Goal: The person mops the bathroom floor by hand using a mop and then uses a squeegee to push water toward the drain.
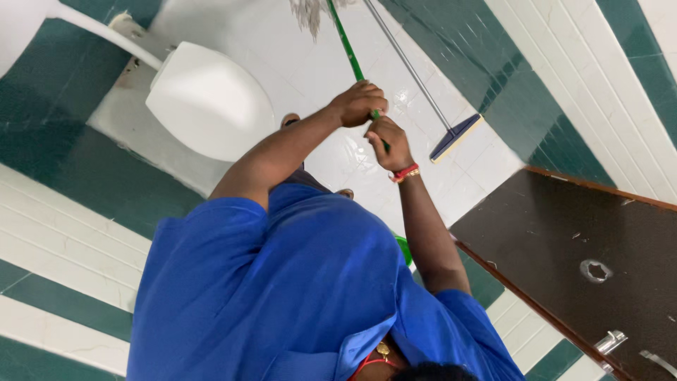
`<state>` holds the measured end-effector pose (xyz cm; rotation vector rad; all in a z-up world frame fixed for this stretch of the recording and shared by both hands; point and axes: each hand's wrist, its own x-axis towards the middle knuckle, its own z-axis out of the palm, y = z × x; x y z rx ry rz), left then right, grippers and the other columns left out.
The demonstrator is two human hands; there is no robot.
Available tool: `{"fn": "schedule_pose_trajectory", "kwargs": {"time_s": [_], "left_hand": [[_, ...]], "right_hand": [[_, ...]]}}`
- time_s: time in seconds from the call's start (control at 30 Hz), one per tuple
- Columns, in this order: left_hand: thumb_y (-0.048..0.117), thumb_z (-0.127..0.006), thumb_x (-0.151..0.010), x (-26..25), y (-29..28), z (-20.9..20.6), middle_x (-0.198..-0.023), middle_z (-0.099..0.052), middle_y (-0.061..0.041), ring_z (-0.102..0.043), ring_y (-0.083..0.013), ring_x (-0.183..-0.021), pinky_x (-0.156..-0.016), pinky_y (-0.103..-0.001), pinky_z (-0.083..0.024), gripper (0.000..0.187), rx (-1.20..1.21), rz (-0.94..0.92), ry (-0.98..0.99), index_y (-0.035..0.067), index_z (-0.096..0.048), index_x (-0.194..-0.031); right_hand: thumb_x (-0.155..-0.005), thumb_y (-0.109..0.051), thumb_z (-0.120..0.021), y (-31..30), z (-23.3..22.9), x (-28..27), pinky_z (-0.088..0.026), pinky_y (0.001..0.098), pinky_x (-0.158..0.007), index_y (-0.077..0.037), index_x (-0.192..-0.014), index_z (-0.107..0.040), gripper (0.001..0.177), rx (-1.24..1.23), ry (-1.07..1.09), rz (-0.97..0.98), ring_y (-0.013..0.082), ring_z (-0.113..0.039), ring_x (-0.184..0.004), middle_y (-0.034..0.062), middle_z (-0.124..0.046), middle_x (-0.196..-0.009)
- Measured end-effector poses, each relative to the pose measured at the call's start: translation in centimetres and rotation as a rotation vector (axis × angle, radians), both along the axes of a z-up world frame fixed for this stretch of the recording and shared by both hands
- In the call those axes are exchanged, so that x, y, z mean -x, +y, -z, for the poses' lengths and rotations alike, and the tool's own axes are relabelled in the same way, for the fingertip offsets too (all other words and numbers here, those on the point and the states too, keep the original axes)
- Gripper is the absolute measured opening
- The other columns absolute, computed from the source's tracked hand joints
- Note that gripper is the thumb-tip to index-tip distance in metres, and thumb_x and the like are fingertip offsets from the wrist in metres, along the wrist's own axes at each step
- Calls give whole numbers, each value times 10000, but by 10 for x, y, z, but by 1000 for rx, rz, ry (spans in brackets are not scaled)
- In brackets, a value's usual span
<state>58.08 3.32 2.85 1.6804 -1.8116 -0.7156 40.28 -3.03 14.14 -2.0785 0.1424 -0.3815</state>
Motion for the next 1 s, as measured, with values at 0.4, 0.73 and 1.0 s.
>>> {"fn": "schedule_pose_trajectory", "kwargs": {"time_s": [0.4,0.73,1.0], "left_hand": [[225,-657,-926,-84,23,84,-1479,-495,-117,-272,-310,-1501,-1201,-564,-202,315,-412,-217,-227,146,-639,-1231],[304,-701,-881,79,42,13,-1142,-689,-127,-564,-349,-1257,-1191,-643,-230,299,-186,83,-218,150,-672,-1135],[347,-650,-883,247,40,-107,-968,-764,-99,-714,-345,-937,-823,-469,-547,200,-270,414,56,173,-726,-944]], "right_hand": [[-903,-59,-763,25,48,-97,-563,394,-810,-18,-856,-705,85,44,142,-59,275,-664,-906,90,-683,-860],[-926,-18,-740,50,-28,84,-530,392,-774,29,-849,-684,106,-72,128,-24,288,-610,-801,125,-642,-775],[-918,-91,-750,76,-100,257,-562,350,-793,6,-911,-752,98,-195,167,169,222,-699,-840,102,-741,-843]]}}
